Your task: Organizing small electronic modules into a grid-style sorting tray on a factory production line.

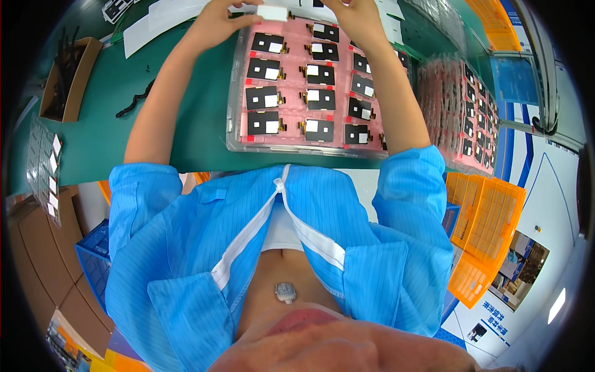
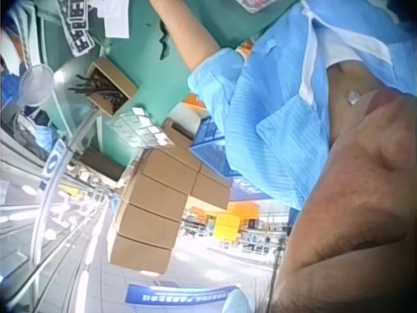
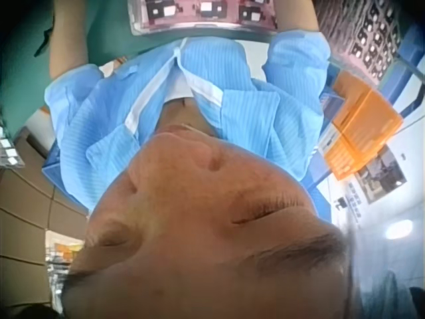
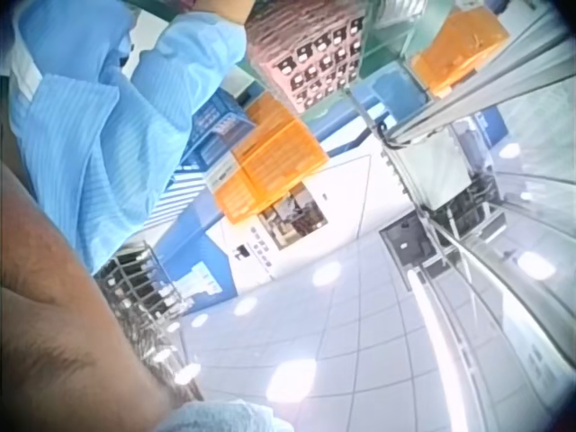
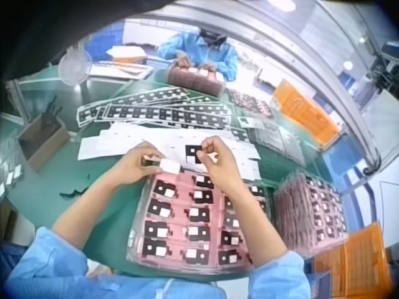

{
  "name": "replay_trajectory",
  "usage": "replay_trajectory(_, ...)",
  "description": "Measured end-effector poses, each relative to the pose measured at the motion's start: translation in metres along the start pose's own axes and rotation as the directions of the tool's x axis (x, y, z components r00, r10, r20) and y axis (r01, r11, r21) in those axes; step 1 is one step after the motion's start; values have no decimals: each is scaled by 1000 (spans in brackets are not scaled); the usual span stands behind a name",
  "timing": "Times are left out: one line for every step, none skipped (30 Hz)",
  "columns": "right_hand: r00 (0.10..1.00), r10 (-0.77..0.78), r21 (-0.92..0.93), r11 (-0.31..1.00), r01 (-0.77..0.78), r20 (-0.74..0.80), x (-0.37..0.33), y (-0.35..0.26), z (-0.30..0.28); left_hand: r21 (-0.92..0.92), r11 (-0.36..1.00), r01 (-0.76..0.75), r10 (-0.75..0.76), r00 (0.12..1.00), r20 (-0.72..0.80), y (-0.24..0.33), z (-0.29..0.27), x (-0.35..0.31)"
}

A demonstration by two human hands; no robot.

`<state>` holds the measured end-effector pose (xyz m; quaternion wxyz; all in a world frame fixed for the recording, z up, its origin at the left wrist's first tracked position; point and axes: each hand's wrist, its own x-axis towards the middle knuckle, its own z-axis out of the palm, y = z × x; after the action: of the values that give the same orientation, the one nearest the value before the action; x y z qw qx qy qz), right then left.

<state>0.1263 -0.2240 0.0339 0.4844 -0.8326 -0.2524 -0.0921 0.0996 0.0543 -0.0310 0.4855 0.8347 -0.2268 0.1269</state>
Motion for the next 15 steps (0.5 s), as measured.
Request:
replay_trajectory(1000,24,-5,1000,-24,14,-1,-5,2,8,1000,20,-20,999,25,1,4,-3)
replay_trajectory(999,25,-2,1000,-25,20,-1,-9,4,9,1000,27,-27,999,23,-2,5,-7)
replay_trajectory(997,-39,-95,994,45,69,0,-14,7,54,998,30,-31,999,29,-5,6,-10)
replay_trajectory(989,-96,-194,974,116,111,-1,-19,6,93,995,19,-23,999,41,-3,8,-9)
replay_trajectory(965,-202,-300,922,244,165,2,-15,4,88,996,15,-19,999,45,-1,10,-9)
replay_trajectory(967,-198,-304,922,240,163,0,-16,2,75,997,12,-14,999,30,0,11,-9)
replay_trajectory(985,-85,-188,976,113,149,0,-25,5,67,998,16,-17,1000,10,1,11,-11)
replay_trajectory(988,31,-68,997,-21,150,1,-30,7,67,998,20,-21,1000,9,2,11,-12)
replay_trajectory(988,32,-67,997,-22,154,4,-25,9,-1,998,66,-66,998,12,3,12,-14)
replay_trajectory(977,-45,-107,992,68,209,8,-18,10,-70,992,109,-107,994,24,4,13,-15)
replay_trajectory(957,-117,-143,977,159,266,12,-12,11,-73,991,108,-107,994,27,4,13,-15)
replay_trajectory(958,-112,-146,977,154,264,17,-5,12,-78,990,120,-117,992,39,4,11,-15)
replay_trajectory(936,-112,-96,984,152,334,22,-6,18,-79,987,141,-138,989,46,4,8,-18)
replay_trajectory(909,-115,-46,988,145,401,26,-6,24,-80,986,149,-146,988,44,4,5,-20)
replay_trajectory(907,-113,-42,989,142,407,27,-6,28,-102,980,169,-163,984,66,4,2,-22)
